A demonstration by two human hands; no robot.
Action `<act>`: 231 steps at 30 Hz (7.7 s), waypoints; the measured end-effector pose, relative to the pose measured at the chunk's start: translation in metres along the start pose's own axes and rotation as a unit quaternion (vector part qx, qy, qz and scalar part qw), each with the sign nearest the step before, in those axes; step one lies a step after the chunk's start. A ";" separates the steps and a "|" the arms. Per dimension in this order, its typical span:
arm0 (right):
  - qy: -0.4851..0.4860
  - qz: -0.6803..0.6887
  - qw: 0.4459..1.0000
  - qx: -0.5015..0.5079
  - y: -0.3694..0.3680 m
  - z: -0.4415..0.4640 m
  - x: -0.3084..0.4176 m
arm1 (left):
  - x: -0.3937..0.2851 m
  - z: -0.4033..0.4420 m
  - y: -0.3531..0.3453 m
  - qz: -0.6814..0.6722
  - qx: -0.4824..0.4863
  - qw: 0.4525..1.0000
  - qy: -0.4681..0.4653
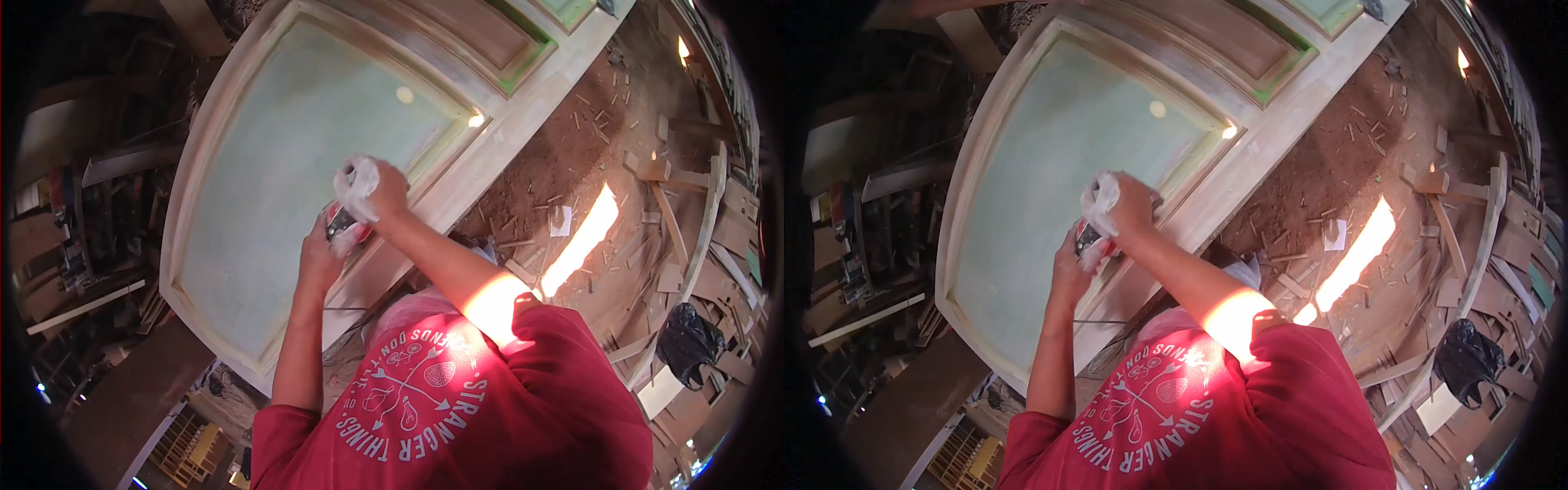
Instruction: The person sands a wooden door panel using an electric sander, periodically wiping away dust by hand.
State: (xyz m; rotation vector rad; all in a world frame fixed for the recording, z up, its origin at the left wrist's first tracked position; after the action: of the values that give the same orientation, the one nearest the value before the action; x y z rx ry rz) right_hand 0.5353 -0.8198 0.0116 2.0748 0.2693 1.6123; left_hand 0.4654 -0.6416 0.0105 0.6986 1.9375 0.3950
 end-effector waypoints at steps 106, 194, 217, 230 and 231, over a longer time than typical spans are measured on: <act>0.042 0.022 0.990 0.136 -0.033 -0.103 -0.022 | 0.065 -0.078 -0.005 0.224 0.139 0.963 0.055; 0.026 -0.071 0.994 0.083 -0.020 -0.073 -0.014 | 0.042 -0.044 -0.005 0.074 0.168 0.983 -0.001; 0.055 -0.086 0.990 0.095 0.034 -0.011 -0.042 | -0.023 -0.004 -0.051 0.089 0.145 0.985 -0.036; 0.051 -0.042 0.986 0.153 -0.069 -0.116 -0.004 | 0.090 -0.077 0.027 0.088 0.142 0.986 -0.002; 0.050 -0.047 0.985 0.159 -0.078 -0.125 -0.001 | 0.095 -0.085 0.034 0.079 0.140 0.987 -0.005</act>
State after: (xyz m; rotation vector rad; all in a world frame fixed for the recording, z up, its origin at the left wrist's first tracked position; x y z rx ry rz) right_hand 0.4278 -0.7213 -0.0056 2.1744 0.6894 1.7090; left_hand 0.3681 -0.5532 0.0001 1.0377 1.9536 0.2159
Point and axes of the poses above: each hand's wrist, its own z-axis towards the middle knuckle, its own y-axis out of the back of the hand, x = y × z, the point moved 10 cm from there along z, towards the middle knuckle, and after that the axes turned 5 degrees about -x, right-handed, at the moved point
